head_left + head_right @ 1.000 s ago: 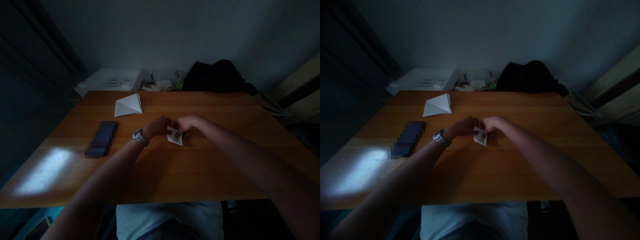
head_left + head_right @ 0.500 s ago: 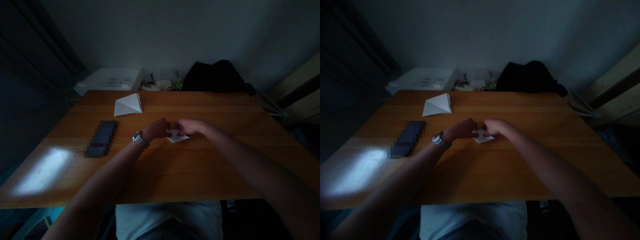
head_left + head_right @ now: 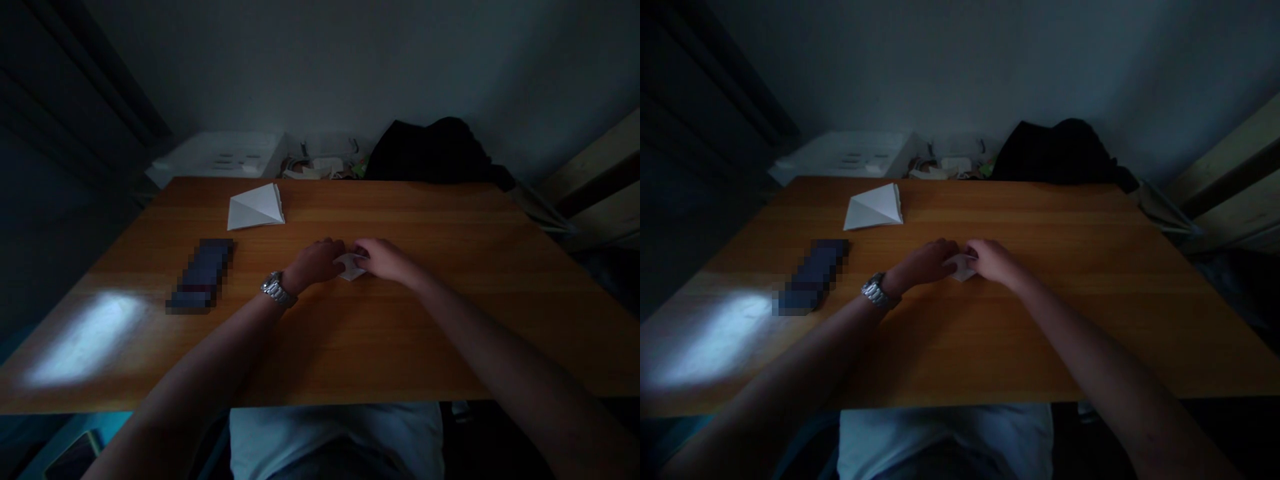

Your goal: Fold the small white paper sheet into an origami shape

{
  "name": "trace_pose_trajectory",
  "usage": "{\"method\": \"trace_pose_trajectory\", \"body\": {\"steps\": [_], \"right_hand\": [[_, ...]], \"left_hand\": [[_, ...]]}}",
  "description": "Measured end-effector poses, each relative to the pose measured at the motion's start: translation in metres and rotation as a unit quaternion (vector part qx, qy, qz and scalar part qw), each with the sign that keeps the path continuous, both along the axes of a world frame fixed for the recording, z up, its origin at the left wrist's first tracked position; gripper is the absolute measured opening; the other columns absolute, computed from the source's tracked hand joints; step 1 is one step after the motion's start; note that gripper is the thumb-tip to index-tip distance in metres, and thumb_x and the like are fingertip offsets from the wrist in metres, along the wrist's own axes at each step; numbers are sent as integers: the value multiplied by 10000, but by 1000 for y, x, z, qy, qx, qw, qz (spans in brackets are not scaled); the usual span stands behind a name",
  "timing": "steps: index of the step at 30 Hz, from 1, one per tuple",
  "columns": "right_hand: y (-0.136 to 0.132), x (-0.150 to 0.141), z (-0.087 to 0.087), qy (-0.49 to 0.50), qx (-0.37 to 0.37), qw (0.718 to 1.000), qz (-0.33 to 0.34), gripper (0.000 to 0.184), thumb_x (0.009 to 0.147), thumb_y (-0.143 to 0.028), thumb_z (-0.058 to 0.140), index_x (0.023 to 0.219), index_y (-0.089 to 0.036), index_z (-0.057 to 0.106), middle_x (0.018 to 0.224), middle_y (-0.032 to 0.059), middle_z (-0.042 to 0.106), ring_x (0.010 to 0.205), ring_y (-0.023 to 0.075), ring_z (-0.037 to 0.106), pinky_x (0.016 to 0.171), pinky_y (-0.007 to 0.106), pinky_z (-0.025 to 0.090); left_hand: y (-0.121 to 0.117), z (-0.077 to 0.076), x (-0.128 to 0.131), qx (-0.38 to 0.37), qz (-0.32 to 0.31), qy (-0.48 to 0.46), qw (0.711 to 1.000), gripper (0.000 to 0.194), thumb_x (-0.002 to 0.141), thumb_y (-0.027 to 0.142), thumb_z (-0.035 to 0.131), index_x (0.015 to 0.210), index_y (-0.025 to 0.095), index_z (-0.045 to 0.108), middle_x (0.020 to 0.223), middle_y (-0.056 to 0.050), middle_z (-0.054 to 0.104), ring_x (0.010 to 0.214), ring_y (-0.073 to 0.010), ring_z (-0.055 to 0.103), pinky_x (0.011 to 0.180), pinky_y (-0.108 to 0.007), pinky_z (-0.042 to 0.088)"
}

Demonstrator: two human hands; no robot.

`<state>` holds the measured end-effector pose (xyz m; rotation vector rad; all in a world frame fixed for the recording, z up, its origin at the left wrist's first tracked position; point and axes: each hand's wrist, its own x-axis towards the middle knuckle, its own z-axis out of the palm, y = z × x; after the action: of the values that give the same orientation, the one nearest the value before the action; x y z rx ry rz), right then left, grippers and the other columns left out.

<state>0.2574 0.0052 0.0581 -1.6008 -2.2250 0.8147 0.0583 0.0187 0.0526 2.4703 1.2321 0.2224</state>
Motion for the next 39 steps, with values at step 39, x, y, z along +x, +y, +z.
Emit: {"method": "trace_pose_trajectory", "body": {"steps": [39], "right_hand": [[-37, -10, -18, 158, 109, 979, -67, 124, 909, -190, 601, 984, -215, 696, 995, 47, 764, 910, 198, 706, 813, 297, 500]], "left_hand": [[-24, -4, -5, -49, 86, -170, 981, 137, 931, 235, 601, 1022, 194, 696, 969, -42, 766, 814, -160, 698, 670, -234, 466]]}}
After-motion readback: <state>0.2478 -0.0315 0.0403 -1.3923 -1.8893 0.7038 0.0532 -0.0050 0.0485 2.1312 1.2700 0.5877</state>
